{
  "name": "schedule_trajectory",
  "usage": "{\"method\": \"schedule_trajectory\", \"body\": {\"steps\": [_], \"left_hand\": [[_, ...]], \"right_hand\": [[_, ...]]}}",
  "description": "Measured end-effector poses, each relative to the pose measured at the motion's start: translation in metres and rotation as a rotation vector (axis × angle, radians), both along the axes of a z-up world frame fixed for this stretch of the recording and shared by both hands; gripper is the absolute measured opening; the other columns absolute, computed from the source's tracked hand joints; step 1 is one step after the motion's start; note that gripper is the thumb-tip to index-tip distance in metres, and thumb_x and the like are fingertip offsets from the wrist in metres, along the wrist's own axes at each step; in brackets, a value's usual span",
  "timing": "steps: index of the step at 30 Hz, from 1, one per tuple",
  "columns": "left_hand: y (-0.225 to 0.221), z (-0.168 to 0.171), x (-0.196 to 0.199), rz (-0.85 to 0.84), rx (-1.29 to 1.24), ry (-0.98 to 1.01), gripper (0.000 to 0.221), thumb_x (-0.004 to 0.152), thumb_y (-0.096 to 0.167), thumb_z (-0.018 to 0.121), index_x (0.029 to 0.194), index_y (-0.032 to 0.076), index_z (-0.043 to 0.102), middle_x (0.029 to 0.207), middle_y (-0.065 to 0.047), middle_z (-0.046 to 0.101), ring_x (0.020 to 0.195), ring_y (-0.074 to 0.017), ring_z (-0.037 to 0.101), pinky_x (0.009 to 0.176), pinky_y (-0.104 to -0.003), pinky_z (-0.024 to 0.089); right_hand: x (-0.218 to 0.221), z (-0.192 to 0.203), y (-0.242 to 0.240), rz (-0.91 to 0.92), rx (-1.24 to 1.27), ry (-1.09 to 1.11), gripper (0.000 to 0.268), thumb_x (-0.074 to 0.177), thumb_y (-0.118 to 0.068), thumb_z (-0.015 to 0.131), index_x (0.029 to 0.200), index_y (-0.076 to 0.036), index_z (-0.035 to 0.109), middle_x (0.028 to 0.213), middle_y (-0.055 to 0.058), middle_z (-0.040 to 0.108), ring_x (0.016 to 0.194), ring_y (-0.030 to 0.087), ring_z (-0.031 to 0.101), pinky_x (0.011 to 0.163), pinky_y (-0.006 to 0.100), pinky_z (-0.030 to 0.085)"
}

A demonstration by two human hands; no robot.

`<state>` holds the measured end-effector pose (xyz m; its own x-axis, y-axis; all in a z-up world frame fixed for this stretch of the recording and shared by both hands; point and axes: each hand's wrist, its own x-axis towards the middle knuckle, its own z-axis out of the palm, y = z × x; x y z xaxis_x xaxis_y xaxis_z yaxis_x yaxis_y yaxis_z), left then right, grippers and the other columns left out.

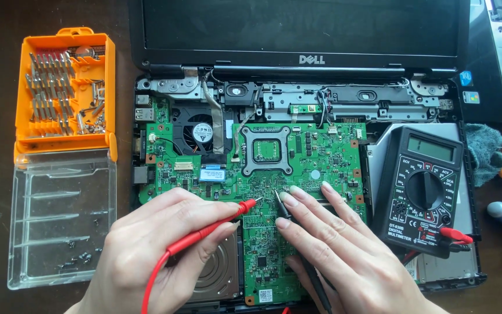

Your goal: Measuring voltage on a laptop motherboard using a digital multimeter to diagnose hardware issues.

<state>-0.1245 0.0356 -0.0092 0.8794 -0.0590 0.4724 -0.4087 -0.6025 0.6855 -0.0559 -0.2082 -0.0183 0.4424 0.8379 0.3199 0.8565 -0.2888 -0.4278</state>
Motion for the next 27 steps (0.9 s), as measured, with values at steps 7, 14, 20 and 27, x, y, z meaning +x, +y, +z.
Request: {"method": "schedule_trajectory", "body": {"steps": [7, 14, 20, 27], "left_hand": [[-0.0012, -0.0011, -0.0022, 0.035, -0.004, 0.034, 0.015, 0.092, 0.008, 0.069, 0.105, 0.001, 0.072, 0.094, -0.005, 0.076, 0.071, -0.0190, 0.066, 0.072, -0.028, 0.058], [-0.0066, -0.0008, -0.0031, 0.095, 0.006, 0.043, 0.015, 0.090, 0.013, 0.069, 0.102, 0.006, 0.075, 0.090, 0.000, 0.077, 0.070, -0.0153, 0.067, 0.072, -0.025, 0.056], [-0.0052, -0.0054, -0.0049, 0.169, 0.086, 0.156, 0.020, 0.089, 0.025, 0.069, 0.104, 0.017, 0.080, 0.089, 0.007, 0.081, 0.072, -0.0105, 0.072, 0.072, -0.024, 0.059], [-0.0086, -0.0039, -0.0037, 0.181, 0.056, 0.119, 0.021, 0.089, 0.022, 0.068, 0.103, 0.013, 0.080, 0.088, 0.005, 0.080, 0.068, -0.0123, 0.070, 0.070, -0.025, 0.057]], "right_hand": [[-0.0006, -0.0022, -0.0008, -0.014, -0.016, 0.052, 0.046, 0.095, -0.011, 0.065, 0.139, -0.002, 0.055, 0.152, 0.021, 0.055, 0.144, 0.035, 0.057, 0.124, 0.057, 0.040], [0.0021, -0.0041, 0.0003, 0.027, -0.001, -0.020, 0.040, 0.099, -0.010, 0.062, 0.137, 0.002, 0.055, 0.149, 0.025, 0.056, 0.142, 0.040, 0.058, 0.122, 0.060, 0.040], [0.0021, -0.0045, 0.0017, 0.031, 0.026, -0.005, 0.038, 0.100, -0.009, 0.065, 0.135, 0.003, 0.058, 0.148, 0.026, 0.056, 0.141, 0.042, 0.058, 0.120, 0.062, 0.040], [0.0031, -0.0004, 0.0039, 0.057, 0.011, 0.047, 0.031, 0.104, -0.008, 0.049, 0.131, 0.004, 0.060, 0.150, 0.027, 0.054, 0.143, 0.043, 0.052, 0.121, 0.064, 0.035]]}}
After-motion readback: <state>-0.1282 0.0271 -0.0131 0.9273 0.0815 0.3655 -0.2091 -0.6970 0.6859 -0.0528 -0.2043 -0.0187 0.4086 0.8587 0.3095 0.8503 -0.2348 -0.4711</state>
